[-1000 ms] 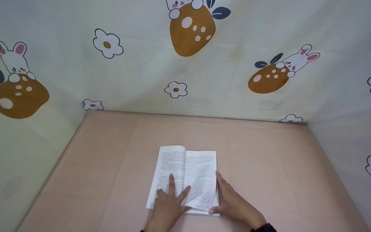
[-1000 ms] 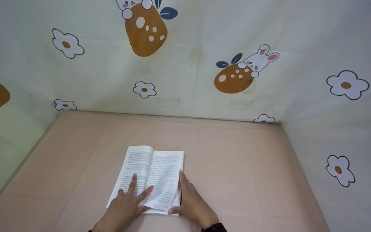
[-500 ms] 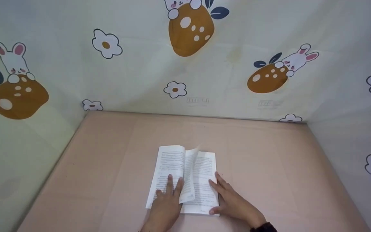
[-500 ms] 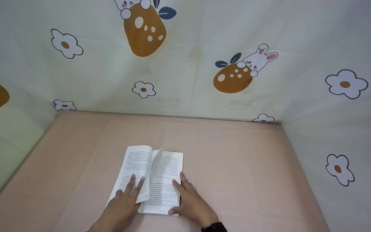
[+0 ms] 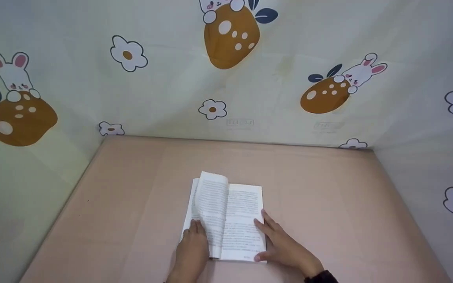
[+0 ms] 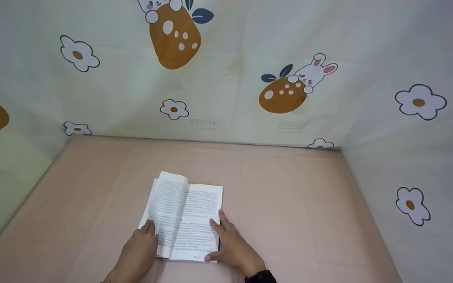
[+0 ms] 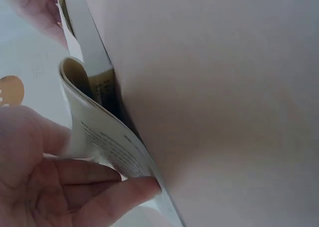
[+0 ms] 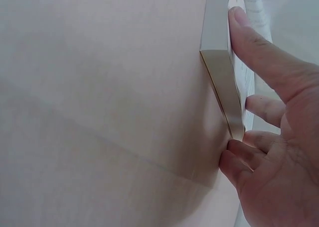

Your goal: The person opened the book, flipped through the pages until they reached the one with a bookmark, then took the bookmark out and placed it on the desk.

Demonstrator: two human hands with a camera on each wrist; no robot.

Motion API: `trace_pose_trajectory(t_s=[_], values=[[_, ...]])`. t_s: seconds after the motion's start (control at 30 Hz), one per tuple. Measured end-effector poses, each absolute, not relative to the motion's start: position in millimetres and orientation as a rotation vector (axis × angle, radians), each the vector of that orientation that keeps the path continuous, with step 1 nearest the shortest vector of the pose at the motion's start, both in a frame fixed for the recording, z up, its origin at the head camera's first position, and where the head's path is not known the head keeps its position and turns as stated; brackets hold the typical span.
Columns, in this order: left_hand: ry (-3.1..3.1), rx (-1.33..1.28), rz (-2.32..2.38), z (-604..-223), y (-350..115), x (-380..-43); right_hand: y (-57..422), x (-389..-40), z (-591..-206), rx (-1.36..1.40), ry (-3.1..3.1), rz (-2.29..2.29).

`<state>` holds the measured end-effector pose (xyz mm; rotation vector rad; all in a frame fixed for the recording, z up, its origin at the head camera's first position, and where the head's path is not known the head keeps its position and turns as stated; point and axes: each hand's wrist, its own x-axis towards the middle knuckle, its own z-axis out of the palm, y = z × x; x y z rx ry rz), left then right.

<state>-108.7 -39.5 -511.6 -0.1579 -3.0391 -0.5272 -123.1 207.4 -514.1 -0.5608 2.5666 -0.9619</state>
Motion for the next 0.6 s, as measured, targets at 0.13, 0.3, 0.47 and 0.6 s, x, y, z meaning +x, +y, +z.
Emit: trace_pose_trajectory(t_s=[0.13,0.3,0.47,0.6], values=[[-3.024,-0.090,-0.534,-512.7,-44.6,-109.9,206.8,-124.2,-514.8,-0.537,2.565,-0.956],[-3.062,-0.037,-0.560,-513.3,-48.2,-111.1,206.5,-125.5,-516.5,-0.511,2.566,-0.937],[-3.072,-0.140,-0.453,-514.2,-46.4,-108.3,206.7,-125.5,-516.6,-0.505,2.571,-0.941],[-3.085,-0.166,-0.330,-514.9,-46.3,-108.1,207.2,-124.6,-516.6,-0.529,2.574,-0.948]])
